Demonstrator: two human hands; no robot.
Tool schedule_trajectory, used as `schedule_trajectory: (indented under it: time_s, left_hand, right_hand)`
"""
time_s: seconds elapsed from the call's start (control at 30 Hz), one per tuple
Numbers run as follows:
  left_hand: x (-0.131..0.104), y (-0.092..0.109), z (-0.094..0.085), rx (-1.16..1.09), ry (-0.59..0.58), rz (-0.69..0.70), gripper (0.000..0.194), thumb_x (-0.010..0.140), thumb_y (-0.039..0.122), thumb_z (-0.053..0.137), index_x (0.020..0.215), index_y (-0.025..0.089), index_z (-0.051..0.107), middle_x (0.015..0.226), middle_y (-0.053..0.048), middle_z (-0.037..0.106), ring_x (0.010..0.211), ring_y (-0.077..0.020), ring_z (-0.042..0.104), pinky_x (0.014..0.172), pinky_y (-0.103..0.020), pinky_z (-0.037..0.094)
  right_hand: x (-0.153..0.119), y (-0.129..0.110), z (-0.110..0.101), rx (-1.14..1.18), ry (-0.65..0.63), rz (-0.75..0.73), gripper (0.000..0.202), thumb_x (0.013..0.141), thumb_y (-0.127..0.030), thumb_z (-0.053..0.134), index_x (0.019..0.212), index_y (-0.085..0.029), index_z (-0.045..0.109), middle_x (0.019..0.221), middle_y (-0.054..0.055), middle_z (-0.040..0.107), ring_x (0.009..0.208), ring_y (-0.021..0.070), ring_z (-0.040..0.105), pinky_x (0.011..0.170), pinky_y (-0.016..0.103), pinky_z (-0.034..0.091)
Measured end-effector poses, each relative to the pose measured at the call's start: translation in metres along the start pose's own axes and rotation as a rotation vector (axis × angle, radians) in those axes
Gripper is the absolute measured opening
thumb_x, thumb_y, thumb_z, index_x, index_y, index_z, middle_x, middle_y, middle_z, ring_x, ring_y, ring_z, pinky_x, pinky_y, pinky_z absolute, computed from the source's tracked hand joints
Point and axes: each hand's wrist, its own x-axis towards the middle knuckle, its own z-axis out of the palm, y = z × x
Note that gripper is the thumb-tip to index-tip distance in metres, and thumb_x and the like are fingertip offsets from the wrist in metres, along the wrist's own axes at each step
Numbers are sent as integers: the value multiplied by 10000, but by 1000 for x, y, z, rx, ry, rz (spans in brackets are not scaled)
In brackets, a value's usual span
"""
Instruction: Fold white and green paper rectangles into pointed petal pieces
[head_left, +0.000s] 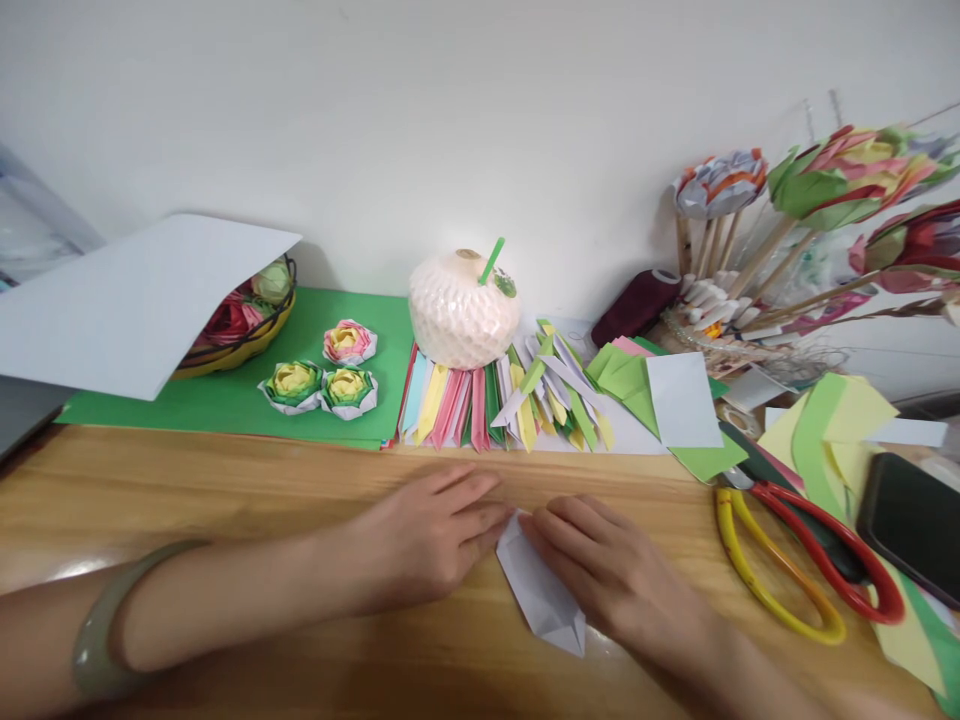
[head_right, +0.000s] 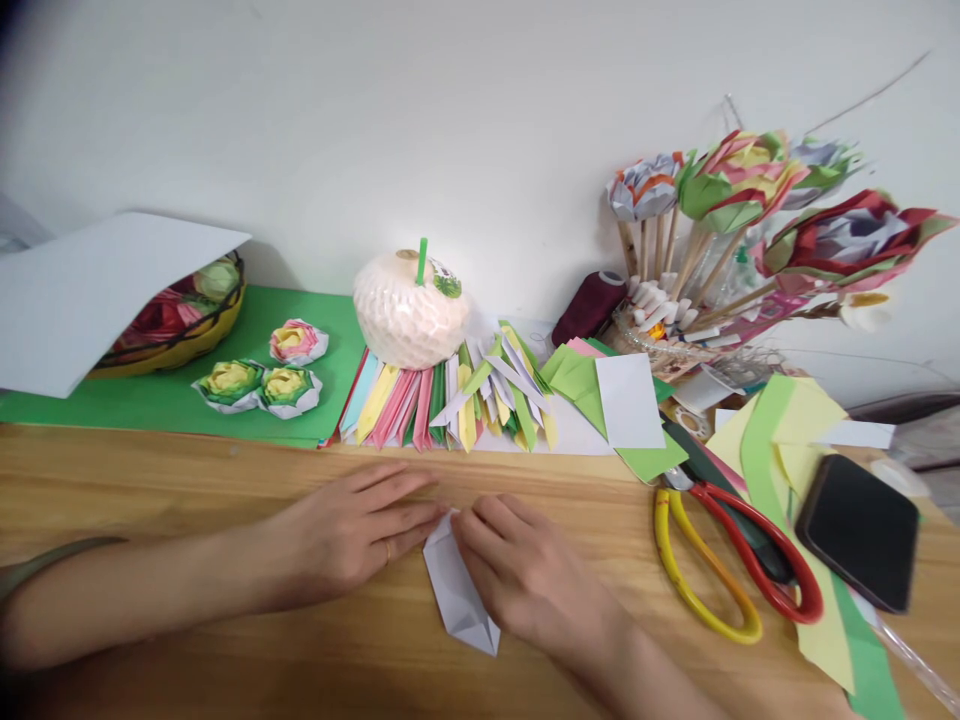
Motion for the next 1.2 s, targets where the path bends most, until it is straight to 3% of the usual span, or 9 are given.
schedule_trajectory:
  time_s: [0.23, 0.57, 0.77, 0.83, 0.9, 1.03, 1.2]
  left_hand:
    - [0, 0, 0, -2, 17, 28, 275, 962, 124, 390, 1039, 93, 652, 1090, -50, 684, 1098, -235, 547, 981, -425, 394]
    - [1, 2, -1, 16, 37, 8, 303, 968, 96, 362, 1004, 96, 663, 1077, -38, 690, 1047, -212, 566, 972, -402, 406]
    - [3, 3, -2, 35, 0, -7, 274, 945, 110, 404, 1022, 100, 666, 1057, -43, 695, 988, -202, 587, 935, -370, 457]
    - [2, 4, -2, 53, 11, -3, 264, 931, 110, 420, 1001, 98, 674, 1054, -53, 696, 972, -206, 596, 930, -377, 466]
    - [0, 8, -1, 96, 25, 2, 258, 912, 105, 435, 995, 81, 678, 1047, -78, 697, 963, -217, 604, 932, -395, 467]
    - [-4, 19, -1, 237, 68, 5, 237, 857, 88, 465, 907, 44, 693, 962, -143, 709, 960, -265, 615, 937, -454, 450]
    - [-5, 24, 0, 308, 130, -70, 218, 832, 74, 470, 793, 54, 683, 858, -146, 709, 947, -271, 621, 941, -449, 440]
  right_hand:
    - [0, 2, 0, 12, -1, -25, 346, 962, -58, 307, 864, -93, 637, 764, 86, 634, 731, 197, 547, 645, 317, 456]
    - [-5, 12, -2, 20, -116, 39, 387, 992, -174, 246, 1013, -83, 622, 847, 116, 639, 765, 212, 547, 662, 357, 493]
    - [-9, 22, -13, 7, -134, 11, 337, 956, -136, 323, 1132, -151, 609, 1133, 100, 645, 1075, 270, 515, 855, 444, 461]
    - [-15, 28, -17, -3, -110, 27, 336, 944, -117, 333, 1081, -188, 631, 1200, 87, 620, 1142, 269, 484, 898, 463, 435]
    - [-20, 33, -21, -3, -56, 65, 313, 928, -97, 355, 982, -199, 645, 1158, 86, 640, 1103, 253, 516, 860, 439, 452]
    - [-21, 34, -27, 55, 34, 194, 203, 895, -88, 434, 939, -174, 612, 931, 85, 659, 834, 192, 598, 671, 326, 489]
    - [-14, 22, -19, 209, -74, 263, 166, 908, -143, 462, 979, -192, 604, 886, 62, 628, 759, 169, 602, 620, 287, 495]
